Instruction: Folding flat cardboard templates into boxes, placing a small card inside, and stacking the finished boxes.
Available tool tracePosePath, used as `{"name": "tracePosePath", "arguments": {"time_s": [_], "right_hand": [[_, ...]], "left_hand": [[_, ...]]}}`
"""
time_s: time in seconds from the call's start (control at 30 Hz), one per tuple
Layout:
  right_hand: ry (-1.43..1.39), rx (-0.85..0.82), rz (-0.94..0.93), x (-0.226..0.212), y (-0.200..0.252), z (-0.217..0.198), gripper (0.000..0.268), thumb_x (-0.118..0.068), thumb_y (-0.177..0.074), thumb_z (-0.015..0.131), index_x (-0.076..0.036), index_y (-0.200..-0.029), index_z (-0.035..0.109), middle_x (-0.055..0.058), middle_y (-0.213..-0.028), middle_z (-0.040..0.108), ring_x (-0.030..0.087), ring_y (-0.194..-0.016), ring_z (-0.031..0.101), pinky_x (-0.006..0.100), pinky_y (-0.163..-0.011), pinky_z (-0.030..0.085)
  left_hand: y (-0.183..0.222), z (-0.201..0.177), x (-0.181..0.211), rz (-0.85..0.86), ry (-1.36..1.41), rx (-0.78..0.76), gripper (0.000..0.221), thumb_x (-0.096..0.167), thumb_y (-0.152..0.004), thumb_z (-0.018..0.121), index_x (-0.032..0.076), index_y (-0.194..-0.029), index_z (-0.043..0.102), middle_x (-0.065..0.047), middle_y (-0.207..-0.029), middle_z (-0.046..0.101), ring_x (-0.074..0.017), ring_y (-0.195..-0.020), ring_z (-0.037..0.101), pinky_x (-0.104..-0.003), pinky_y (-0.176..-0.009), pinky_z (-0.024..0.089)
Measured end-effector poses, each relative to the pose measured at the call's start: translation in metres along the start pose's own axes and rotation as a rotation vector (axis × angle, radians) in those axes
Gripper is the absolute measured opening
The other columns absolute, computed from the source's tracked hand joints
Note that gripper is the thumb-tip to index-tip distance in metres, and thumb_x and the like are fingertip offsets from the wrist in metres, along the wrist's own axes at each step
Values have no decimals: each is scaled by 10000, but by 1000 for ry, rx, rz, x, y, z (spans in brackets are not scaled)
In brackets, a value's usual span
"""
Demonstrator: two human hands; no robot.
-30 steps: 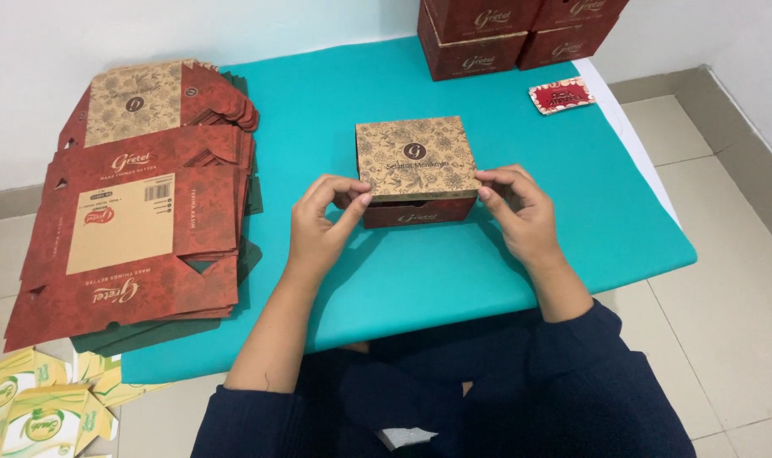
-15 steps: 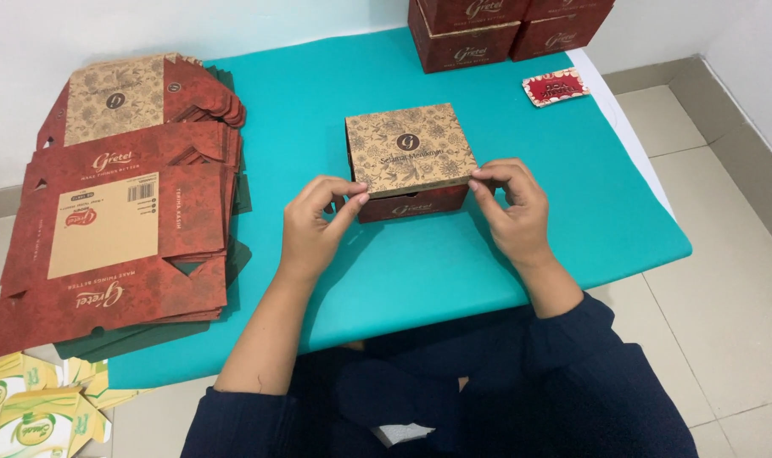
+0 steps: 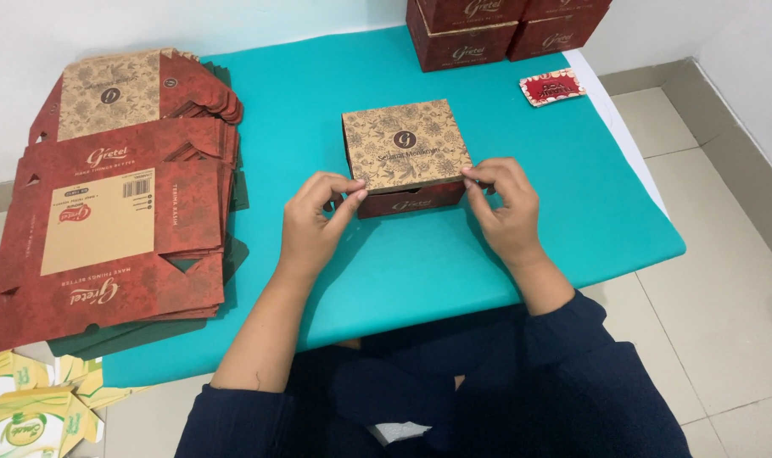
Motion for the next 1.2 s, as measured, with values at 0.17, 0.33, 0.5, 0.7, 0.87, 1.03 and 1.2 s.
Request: {"name": "tracePosePath", "arguments": {"time_s": [0.17,0.33,0.5,0.7,0.87,1.03,1.2], "right_hand": [[20,-6,12,2,2,-1,179,78,-868,653,-30,-1004,698,86,-876,593,235,-713,585,322,-602,489],[38,-10,12,0,2,-1,184,84,-867,652,-28,-1007,696,86,-872,600,231,-714,590,313,-596,486],[40,-25,26,3,4,-1,199,80,-863,655,-47,-1010,701,77,-883,585,216,-723,593,306,-606,480],[67,-61,42,3,6,1,172,29,-827,692,-64,-972,692,62,-904,552,234,-752,593,329,-622,491],[45,-105,71,0,4,1,165,-3,-862,687,-57,-1012,644,105,-1067,545,297,-904,617,340,-700,532],[40,-161,114,-5,4,4,218,21,-865,688,-8,-1045,568,197,-1240,553,390,-1016,618,370,-741,573],[141,-126,102,-4,4,4,173,-9,-842,710,-9,-963,587,214,-1193,622,374,-1043,624,404,-758,573]], "left_hand": [[1,0,2,-19,3,-7,91,62,-831,745,71,-911,702,-51,-787,632,-158,-543,535,-285,-540,451],[-1,-5,13,6,-123,-38,91,73,-830,729,83,-914,696,-46,-797,613,-177,-547,546,-321,-538,467],[2,-4,8,7,-228,-77,98,138,-836,722,140,-930,692,-12,-803,572,-180,-613,602,-339,-566,497],[0,-7,10,44,-379,-197,64,208,-879,665,152,-910,666,0,-727,545,-209,-603,619,-382,-557,515],[3,-5,3,-2,-351,-225,147,176,-847,689,132,-964,612,-19,-777,581,-227,-673,655,-392,-597,526],[7,-2,-5,-203,-149,-244,237,165,-868,678,103,-1023,511,-76,-794,629,-282,-727,668,-414,-648,517],[10,1,-14,-258,-19,-223,327,250,-903,633,102,-1103,421,-108,-827,650,-289,-724,667,-423,-666,506]]}}
Point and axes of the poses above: each hand's wrist, its own y-axis away from the middle knuckle, its own z-axis out of the palm, x = y × z, the point moved 1 cm from there along -y, towards the middle knuckle
